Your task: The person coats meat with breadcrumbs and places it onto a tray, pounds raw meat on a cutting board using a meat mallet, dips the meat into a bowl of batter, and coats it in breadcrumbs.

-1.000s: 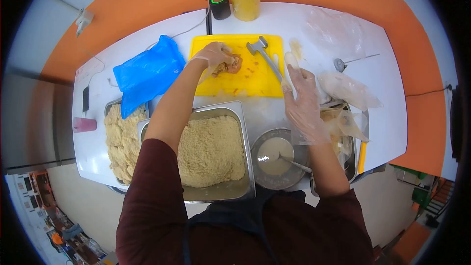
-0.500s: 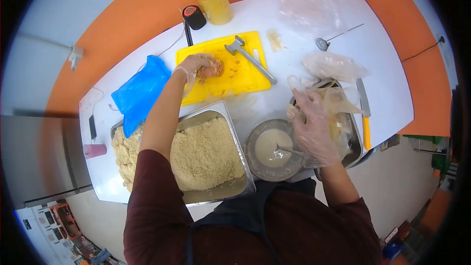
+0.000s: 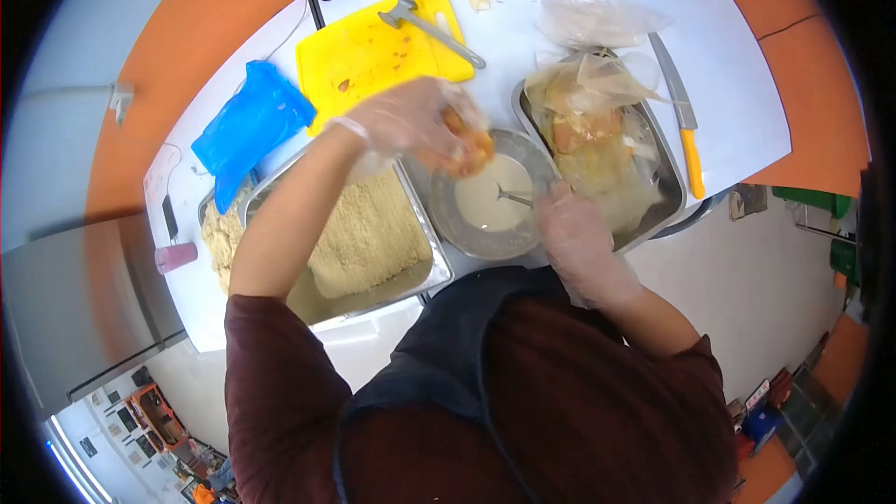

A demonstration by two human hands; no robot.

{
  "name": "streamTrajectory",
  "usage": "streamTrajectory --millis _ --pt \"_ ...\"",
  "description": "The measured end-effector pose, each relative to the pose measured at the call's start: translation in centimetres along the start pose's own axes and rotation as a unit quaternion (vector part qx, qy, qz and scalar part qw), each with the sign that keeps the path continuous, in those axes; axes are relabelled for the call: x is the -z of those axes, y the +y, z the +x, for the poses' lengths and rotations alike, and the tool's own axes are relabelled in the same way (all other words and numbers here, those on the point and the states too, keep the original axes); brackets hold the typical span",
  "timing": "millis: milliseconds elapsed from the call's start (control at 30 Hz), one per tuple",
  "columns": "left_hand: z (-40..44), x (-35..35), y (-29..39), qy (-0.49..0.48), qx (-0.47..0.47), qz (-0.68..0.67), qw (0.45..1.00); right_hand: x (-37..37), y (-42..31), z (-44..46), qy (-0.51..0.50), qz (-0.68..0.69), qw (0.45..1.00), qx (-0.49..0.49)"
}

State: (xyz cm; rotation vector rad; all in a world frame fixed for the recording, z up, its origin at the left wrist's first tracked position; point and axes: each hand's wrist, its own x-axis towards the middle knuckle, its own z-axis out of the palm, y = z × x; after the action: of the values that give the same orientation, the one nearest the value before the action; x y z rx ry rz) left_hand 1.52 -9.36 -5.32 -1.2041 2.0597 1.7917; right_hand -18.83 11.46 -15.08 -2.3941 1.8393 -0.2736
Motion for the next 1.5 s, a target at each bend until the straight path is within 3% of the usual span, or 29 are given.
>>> streamTrajectory --millis 67,100,167,300,367,400,467,500,567,667,700,767,800,833,867,900,967,1067,1167,1300,1400,1500 --pt "1.8 -3.2 -0.3 -0.06 0.03 0.17 0.983 -0.8 -0.1 -0.5 -0.009 0.017 0.999 -0.039" --pt "2.6 -4.7 -0.6 -0.057 0.029 0.174 0.983 -0.7 0.2 -0.3 -0.004 0.016 0.999 -0.039" --pt "3.5 -7.6 -1.9 -0.152 0.046 0.228 0.961 -0.2 0.5 -0.3 -0.01 0.044 0.999 0.007" --pt "5.4 -9.5 -5.7 -0.125 0.0 0.272 0.954 2.5 0.7 -0.9 0.104 0.025 0.994 -0.004" --pt "5.7 -8.7 -6.5 0.006 -0.127 0.336 0.933 1.6 2.0 -0.7 0.183 0.271 0.945 -0.024" --pt "5.4 -8.3 -6.0 0.007 -0.126 0.337 0.933 1.8 2.1 -0.6 0.184 0.272 0.944 -0.024" --pt "4.2 -7.4 -4.3 0.164 -0.185 0.448 0.859 2.4 2.5 -0.3 0.205 0.138 0.969 0.016" --pt "3.6 -6.9 -3.9 0.167 -0.182 0.45 0.858 2.5 2.5 0.2 0.207 0.14 0.968 0.02" --pt "2.5 -6.4 -3.7 0.274 -0.131 0.384 0.872 2.4 2.4 1.2 0.09 0.0 0.995 0.036" --pt "1.6 -6.2 -4.1 0.291 -0.087 0.37 0.878 0.2 3.2 1.7 0.135 0.062 0.982 0.119" --pt "1.5 -6.3 -4.2 0.294 -0.084 0.37 0.877 1.2 3.1 2.1 0.136 0.063 0.981 0.123" --pt "1.5 -6.9 -4.8 0.303 -0.052 0.431 0.849 4.2 2.8 2.6 0.056 -0.101 0.991 0.063" --pt "1.5 -7.1 -5.1 0.305 -0.051 0.429 0.849 4.6 2.8 2.5 0.056 -0.101 0.991 0.066" --pt "1.7 -7.2 -5.3 0.324 -0.067 0.419 0.846 4.9 3.0 2.2 0.127 0.095 0.984 0.08" --pt "1.8 -7.2 -5.5 0.346 -0.084 0.408 0.841 5.2 3.0 2.1 0.192 0.287 0.934 0.092" --pt "2.1 -7.0 -5.7 0.353 -0.083 0.405 0.84 4.6 2.9 2.3 0.191 0.285 0.934 0.098" --pt "2.7 -6.6 -6.1 0.292 -0.034 0.41 0.863 1.7 2.6 2.6 0.055 0.093 0.989 0.102" --pt "2.7 -6.7 -6.4 0.29 -0.019 0.431 0.854 -2.0 2.1 2.9 0.047 0.021 0.995 0.082" --pt "2.4 -7.0 -6.4 0.302 -0.005 0.417 0.857 -3.0 2.5 3.2 0.113 0.042 0.992 0.044" --pt "2.2 -7.2 -6.0 0.323 -0.002 0.431 0.843 -2.6 2.1 3.1 0.093 0.089 0.991 0.029" --pt "2.3 -7.3 -6.0 0.317 0.028 0.41 0.854 -2.5 2.9 3.4 0.132 0.035 0.988 0.065" --pt "2.3 -7.1 -6.5 0.327 0.001 0.408 0.852 -0.8 2.3 3.6 0.139 0.007 0.99 0.021"
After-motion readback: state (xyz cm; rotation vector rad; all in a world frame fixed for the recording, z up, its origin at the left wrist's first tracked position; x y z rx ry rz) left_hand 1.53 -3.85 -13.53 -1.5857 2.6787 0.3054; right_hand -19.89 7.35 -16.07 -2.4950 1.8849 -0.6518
